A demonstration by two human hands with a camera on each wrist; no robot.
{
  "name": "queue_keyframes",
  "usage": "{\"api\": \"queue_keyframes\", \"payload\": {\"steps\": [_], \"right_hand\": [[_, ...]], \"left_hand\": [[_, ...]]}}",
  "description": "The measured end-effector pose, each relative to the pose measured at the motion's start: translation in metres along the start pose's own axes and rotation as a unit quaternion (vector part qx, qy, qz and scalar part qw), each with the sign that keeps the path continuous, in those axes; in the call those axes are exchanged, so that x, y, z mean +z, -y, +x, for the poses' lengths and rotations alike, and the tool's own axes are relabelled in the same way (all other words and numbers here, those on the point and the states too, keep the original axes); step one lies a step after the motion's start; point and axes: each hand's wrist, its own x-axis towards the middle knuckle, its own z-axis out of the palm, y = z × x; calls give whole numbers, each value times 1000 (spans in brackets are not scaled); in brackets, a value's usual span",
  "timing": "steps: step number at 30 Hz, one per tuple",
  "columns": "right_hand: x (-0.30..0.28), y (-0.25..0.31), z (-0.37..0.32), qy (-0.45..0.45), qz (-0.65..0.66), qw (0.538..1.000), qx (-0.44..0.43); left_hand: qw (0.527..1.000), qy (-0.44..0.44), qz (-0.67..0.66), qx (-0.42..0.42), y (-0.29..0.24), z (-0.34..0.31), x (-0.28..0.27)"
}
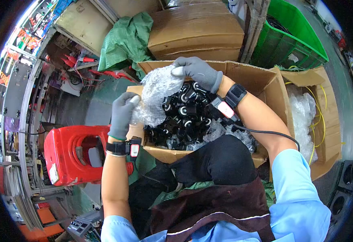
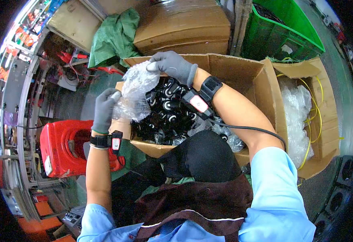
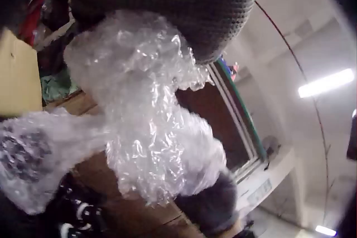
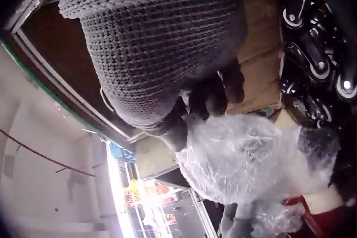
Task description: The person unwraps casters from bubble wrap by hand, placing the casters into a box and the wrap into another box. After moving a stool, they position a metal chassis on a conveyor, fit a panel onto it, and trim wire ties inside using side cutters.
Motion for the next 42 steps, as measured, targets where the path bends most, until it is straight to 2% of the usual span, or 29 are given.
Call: {"api": "queue_keyframes", "payload": {"steps": [1,2,6,7,9,11,13,15,17,18,19,20,21,22,23,25,26,28,29,30,31,33,34,35,36,38,39,41,42], "right_hand": [[-4,1,0,-7,-3,998,-59],[-11,2,-2,-23,-35,994,-99],[-40,-7,-29,-73,107,990,-51],[-47,-11,-43,-89,143,985,-28],[-65,-25,-76,-100,-58,993,17],[-59,-42,-111,-95,-178,977,69],[-50,-81,-144,-48,-327,944,-14],[-20,-59,-173,34,-401,897,184],[-15,-104,-194,63,-518,842,138],[-10,-110,-194,71,-520,827,205],[-14,-139,-199,40,-505,850,145],[-15,-142,-200,31,-485,859,158],[-16,-144,-196,20,-464,869,170],[-14,-146,-198,-37,-444,889,101],[-17,-146,-199,-40,-442,890,107],[-30,-126,-189,-81,-225,961,137],[-37,-121,-184,-125,-211,966,85],[-49,-117,-169,-138,-207,962,116],[-51,-108,-164,-147,-192,960,140],[-49,-98,-163,-142,-190,961,139],[-47,-87,-163,-103,-214,955,175],[-44,-83,-170,8,-357,914,192],[-37,-94,-177,71,-441,874,191],[-27,-112,-187,130,-520,823,190],[-14,-126,-196,136,-536,808,205],[-15,-146,-202,65,-480,858,172],[-20,-157,-205,27,-455,880,134],[-31,-124,-196,-34,-268,942,199],[-39,-124,-189,-99,-207,961,154]], "left_hand": [[993,-7,-115,-22,-2,1,-2],[998,-10,-57,26,9,6,-4],[984,-41,172,24,17,-9,9],[985,-36,169,24,15,-17,15],[951,-57,297,64,12,-31,29],[943,-11,333,23,33,-26,34],[940,-58,334,19,42,-9,42],[940,-44,338,-29,51,19,44],[943,-143,297,-46,99,56,39],[953,-94,282,-54,102,65,37],[962,-44,264,-56,103,76,35],[974,35,223,-21,131,91,33],[950,133,283,-7,129,96,35],[946,134,295,18,114,94,40],[942,133,307,38,101,87,43],[988,79,128,29,75,70,50],[993,90,82,1,47,55,50],[994,97,36,-31,26,34,44],[988,75,131,36,27,28,39],[967,53,226,101,27,21,34],[967,51,229,96,18,13,33],[988,20,93,122,-7,-4,42],[990,-14,-135,-35,-25,-16,51],[990,-8,-133,-34,-19,-14,53],[998,53,-21,-14,-7,-11,56],[974,132,181,43,0,-11,66],[975,125,179,40,-4,-11,67],[995,71,53,34,-12,-9,64],[996,89,-11,5,-10,-8,67]]}}
